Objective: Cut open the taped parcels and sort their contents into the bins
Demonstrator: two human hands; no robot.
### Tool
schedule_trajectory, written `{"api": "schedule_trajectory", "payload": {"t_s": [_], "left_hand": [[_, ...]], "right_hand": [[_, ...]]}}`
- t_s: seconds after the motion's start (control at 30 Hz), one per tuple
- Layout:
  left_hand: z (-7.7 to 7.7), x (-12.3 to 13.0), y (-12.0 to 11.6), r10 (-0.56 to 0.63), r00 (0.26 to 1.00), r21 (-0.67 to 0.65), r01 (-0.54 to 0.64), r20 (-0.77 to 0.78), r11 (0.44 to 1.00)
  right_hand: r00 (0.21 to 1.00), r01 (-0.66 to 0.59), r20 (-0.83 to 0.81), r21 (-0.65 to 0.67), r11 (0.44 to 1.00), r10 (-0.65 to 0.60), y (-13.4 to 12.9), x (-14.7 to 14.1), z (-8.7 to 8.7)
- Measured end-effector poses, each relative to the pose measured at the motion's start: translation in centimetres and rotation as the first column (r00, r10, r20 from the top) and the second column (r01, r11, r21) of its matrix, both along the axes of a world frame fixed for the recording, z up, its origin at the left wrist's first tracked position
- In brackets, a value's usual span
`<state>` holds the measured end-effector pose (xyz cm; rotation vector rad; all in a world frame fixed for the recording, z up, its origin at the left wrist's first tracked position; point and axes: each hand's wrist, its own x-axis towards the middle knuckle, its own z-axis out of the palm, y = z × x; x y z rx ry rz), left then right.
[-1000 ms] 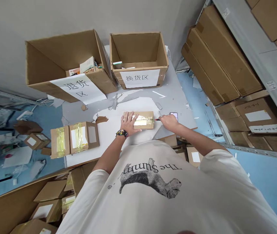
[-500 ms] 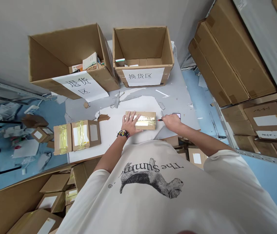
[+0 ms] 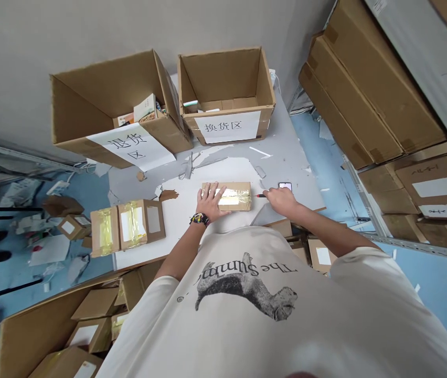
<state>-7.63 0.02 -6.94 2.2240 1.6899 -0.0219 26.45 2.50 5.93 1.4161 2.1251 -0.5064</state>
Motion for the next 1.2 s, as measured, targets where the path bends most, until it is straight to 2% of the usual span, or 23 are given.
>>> {"api": "schedule_trajectory", "payload": {"t_s": [0.2, 0.37, 0.57, 0.73, 0.83, 0.93, 1.07, 1.2], "left_hand": [[0.3, 0.8, 0.5, 0.078, 0.997, 0.017, -0.078, -0.014, 0.997], [0.4, 1.0, 0.5, 0.081, 0.997, 0.013, -0.081, -0.010, 0.997], [0.2, 0.8, 0.5, 0.069, 0.996, 0.023, -0.068, -0.052, 0.997], [0.1, 1.0, 0.6, 0.070, 0.996, 0.021, -0.069, -0.055, 0.997], [0.0, 0.8, 0.6, 0.077, 0.996, 0.029, -0.076, -0.041, 0.997], [-0.1, 0.4, 0.7, 0.127, 0.991, 0.046, -0.125, -0.037, 0.991], [-0.4, 0.1, 1.0, 0.143, 0.989, 0.059, -0.141, -0.041, 0.988], [-0.3, 0.7, 1.0, 0.070, 0.997, 0.048, -0.068, -0.042, 0.997]], "right_hand": [[0.998, 0.051, -0.030, 0.054, 0.997, -0.049, 0.8, 0.5, -1.6], [0.997, 0.049, -0.062, 0.101, 0.994, -0.043, 0.4, 1.4, -2.6], [0.995, 0.085, -0.054, 0.118, 0.989, -0.079, 0.2, 0.6, -1.5], [0.998, 0.063, -0.036, 0.150, 0.987, -0.058, 0.2, -0.2, -0.8], [0.998, 0.052, 0.036, 0.170, 0.984, -0.059, 0.4, 0.6, -0.6], [0.987, 0.114, 0.101, 0.131, 0.985, -0.128, 0.4, 2.8, -0.4], [0.972, 0.231, -0.072, 0.163, 0.959, -0.222, -0.5, 5.4, -0.1], [0.895, 0.380, -0.307, 0.149, 0.913, -0.323, -0.5, 4.4, -1.6]]}}
